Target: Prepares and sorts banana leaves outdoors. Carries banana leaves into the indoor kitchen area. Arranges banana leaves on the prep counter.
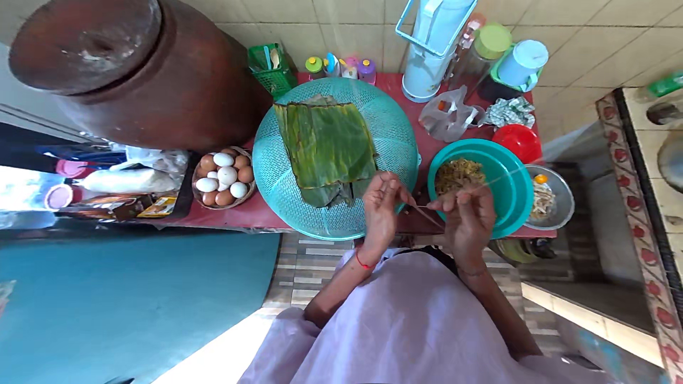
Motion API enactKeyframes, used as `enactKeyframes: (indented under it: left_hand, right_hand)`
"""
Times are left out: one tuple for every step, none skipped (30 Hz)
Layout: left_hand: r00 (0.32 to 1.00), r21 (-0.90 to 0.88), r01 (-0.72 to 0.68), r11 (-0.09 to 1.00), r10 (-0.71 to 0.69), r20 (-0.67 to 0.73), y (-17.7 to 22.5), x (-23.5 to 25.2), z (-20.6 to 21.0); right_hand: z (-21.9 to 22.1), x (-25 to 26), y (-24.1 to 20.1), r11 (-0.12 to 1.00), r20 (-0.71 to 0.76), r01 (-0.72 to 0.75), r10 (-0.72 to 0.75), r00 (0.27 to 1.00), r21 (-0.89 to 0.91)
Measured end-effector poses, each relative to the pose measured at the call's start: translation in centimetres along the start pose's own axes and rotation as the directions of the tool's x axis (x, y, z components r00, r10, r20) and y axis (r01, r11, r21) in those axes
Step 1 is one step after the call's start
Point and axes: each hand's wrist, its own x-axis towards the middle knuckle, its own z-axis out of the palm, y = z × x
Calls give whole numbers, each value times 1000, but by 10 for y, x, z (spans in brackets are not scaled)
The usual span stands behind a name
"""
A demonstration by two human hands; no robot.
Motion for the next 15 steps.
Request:
enactKeyframes:
  left_hand:
    - [1000,0,-23,1000,23,16,1,1,3]
    - [999,25,-48,999,48,15,1,3,2]
    - [997,71,-80,994,81,-10,1,6,-1]
    - [994,106,-96,990,100,-39,2,12,-6]
    - [994,110,-83,990,89,-57,4,17,-7]
    - [997,107,-50,993,57,-54,3,20,-6]
    - [999,101,-1,995,5,-36,-1,21,-1]
    - [998,110,54,992,-52,-19,-9,21,5]
    - [996,128,92,988,-93,-2,-19,23,9]
    - [993,170,114,979,-117,7,-31,27,11]
    - [991,225,128,966,-132,2,-43,30,12]
    - [989,271,143,952,-145,-12,-55,33,11]
    - [985,315,169,934,-167,-34,-66,36,9]
    - [980,362,200,910,-194,-54,-76,39,7]
    - [974,417,222,881,-214,-67,-84,42,3]
  right_hand:
    - [-2,-1,-3,1000,-20,28,-28,999,5]
    - [-6,-2,-7,999,-63,45,-45,997,-7]
    - [-14,0,-13,997,-130,69,-73,989,-32]
    - [-26,5,-19,992,-194,105,-115,974,-64]
    - [-38,10,-25,985,-242,145,-165,956,-99]
    - [-49,13,-29,975,-265,172,-205,942,-144]
    - [-58,13,-32,965,-265,173,-222,938,-195]
    - [-64,10,-34,956,-245,156,-218,945,-248]
    - [-67,7,-34,942,-215,134,-206,955,-306]
    - [-69,4,-33,923,-185,115,-193,964,-366]
    - [-69,-1,-31,904,-160,100,-181,970,-415]
    - [-69,-5,-29,890,-140,93,-172,975,-447]
    - [-69,-9,-25,880,-128,82,-159,979,-468]
    - [-69,-12,-22,873,-116,66,-138,984,-483]
    - [-68,-15,-20,866,-94,48,-110,989,-498]
